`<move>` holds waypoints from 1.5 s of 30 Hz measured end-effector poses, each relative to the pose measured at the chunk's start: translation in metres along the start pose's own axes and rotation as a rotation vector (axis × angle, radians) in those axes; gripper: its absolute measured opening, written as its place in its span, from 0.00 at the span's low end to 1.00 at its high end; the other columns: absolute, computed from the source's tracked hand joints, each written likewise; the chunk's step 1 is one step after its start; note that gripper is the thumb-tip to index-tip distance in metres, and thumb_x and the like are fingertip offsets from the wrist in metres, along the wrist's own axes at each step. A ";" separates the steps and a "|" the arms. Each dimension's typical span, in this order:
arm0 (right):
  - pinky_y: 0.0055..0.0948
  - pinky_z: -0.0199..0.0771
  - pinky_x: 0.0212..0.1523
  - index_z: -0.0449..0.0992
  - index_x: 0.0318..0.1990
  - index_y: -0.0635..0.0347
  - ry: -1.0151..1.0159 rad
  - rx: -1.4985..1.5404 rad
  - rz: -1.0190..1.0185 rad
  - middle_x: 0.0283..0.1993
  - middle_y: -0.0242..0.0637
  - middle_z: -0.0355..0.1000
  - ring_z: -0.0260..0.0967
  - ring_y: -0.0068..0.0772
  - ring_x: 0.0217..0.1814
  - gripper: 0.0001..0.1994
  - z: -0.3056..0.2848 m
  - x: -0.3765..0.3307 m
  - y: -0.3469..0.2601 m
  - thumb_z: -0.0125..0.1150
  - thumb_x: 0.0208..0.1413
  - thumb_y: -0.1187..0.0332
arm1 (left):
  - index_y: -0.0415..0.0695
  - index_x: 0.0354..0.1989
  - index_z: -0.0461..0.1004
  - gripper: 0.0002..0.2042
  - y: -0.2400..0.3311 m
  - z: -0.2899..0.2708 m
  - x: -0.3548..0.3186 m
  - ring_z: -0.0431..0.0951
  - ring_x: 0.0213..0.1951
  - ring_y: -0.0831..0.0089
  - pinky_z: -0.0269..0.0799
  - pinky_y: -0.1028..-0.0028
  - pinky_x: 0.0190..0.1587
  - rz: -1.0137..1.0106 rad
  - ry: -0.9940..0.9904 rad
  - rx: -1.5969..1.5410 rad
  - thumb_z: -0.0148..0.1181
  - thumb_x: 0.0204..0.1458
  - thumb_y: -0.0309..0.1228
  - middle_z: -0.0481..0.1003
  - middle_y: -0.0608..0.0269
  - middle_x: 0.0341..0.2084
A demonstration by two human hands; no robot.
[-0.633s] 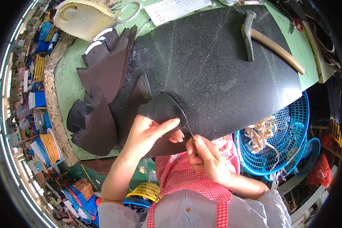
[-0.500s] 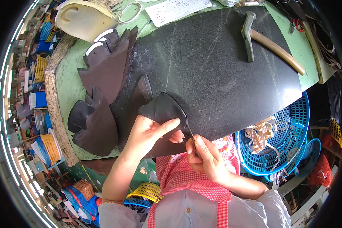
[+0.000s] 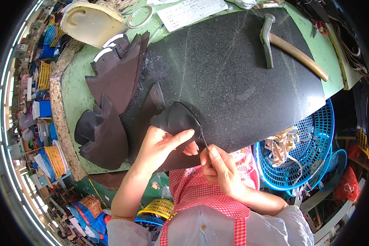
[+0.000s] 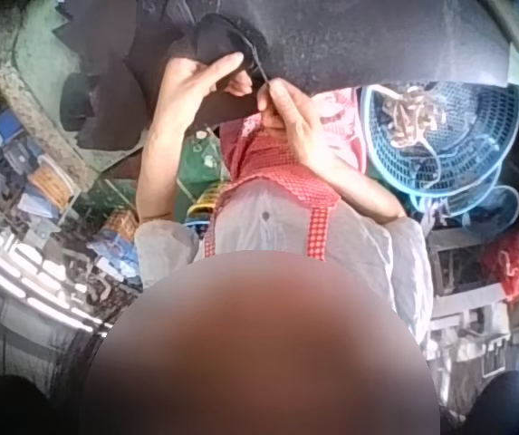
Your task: Applying adhesive tape to the edges of leather shoe components and folding them over to prepare for stitching.
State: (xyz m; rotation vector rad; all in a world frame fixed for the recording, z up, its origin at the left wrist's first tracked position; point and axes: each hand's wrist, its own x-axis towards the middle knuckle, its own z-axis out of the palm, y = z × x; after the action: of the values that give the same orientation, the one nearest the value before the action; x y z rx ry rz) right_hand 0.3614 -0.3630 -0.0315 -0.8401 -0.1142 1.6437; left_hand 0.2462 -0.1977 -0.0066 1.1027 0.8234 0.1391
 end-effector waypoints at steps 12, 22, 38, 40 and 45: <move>0.19 0.38 0.17 0.64 0.39 0.57 0.017 0.008 0.026 0.20 0.18 0.46 0.37 0.12 0.17 0.18 0.000 0.003 0.001 0.36 0.73 0.52 | 0.35 0.39 0.75 0.06 -0.004 0.000 0.000 0.80 0.27 0.73 0.78 0.74 0.32 0.019 0.006 -0.036 0.59 0.61 0.27 0.79 0.57 0.24; 0.19 0.38 0.18 0.63 0.38 0.57 0.033 -0.001 0.008 0.20 0.18 0.47 0.38 0.11 0.18 0.16 0.000 0.004 0.000 0.38 0.73 0.55 | 0.35 0.40 0.74 0.06 -0.002 -0.002 0.001 0.81 0.27 0.72 0.78 0.74 0.32 0.035 -0.004 -0.049 0.57 0.62 0.26 0.78 0.58 0.24; 0.17 0.44 0.20 0.66 0.39 0.58 0.069 -0.078 -0.034 0.22 0.19 0.52 0.44 0.11 0.21 0.14 0.003 0.005 -0.004 0.42 0.73 0.58 | 0.37 0.34 0.74 0.05 -0.003 0.001 -0.002 0.79 0.23 0.73 0.74 0.74 0.29 0.024 0.035 0.007 0.57 0.61 0.26 0.74 0.64 0.20; 0.17 0.42 0.20 0.65 0.40 0.58 0.050 -0.053 -0.028 0.22 0.19 0.51 0.42 0.11 0.20 0.15 0.003 0.005 -0.003 0.41 0.73 0.57 | 0.37 0.34 0.74 0.05 -0.003 0.000 -0.001 0.78 0.23 0.73 0.74 0.74 0.28 0.015 0.028 0.005 0.57 0.61 0.26 0.74 0.64 0.21; 0.19 0.38 0.18 0.64 0.40 0.58 0.024 0.004 -0.024 0.20 0.18 0.47 0.38 0.11 0.18 0.16 0.004 0.006 0.001 0.39 0.73 0.55 | 0.36 0.35 0.74 0.05 0.001 0.003 -0.003 0.77 0.23 0.74 0.74 0.73 0.28 -0.004 0.025 -0.022 0.56 0.61 0.26 0.73 0.65 0.21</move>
State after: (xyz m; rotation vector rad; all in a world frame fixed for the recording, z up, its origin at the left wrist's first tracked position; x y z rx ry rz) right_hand 0.3581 -0.3561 -0.0323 -0.8518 -0.1037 1.6110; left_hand 0.2465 -0.2007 -0.0037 1.0809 0.8443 0.1586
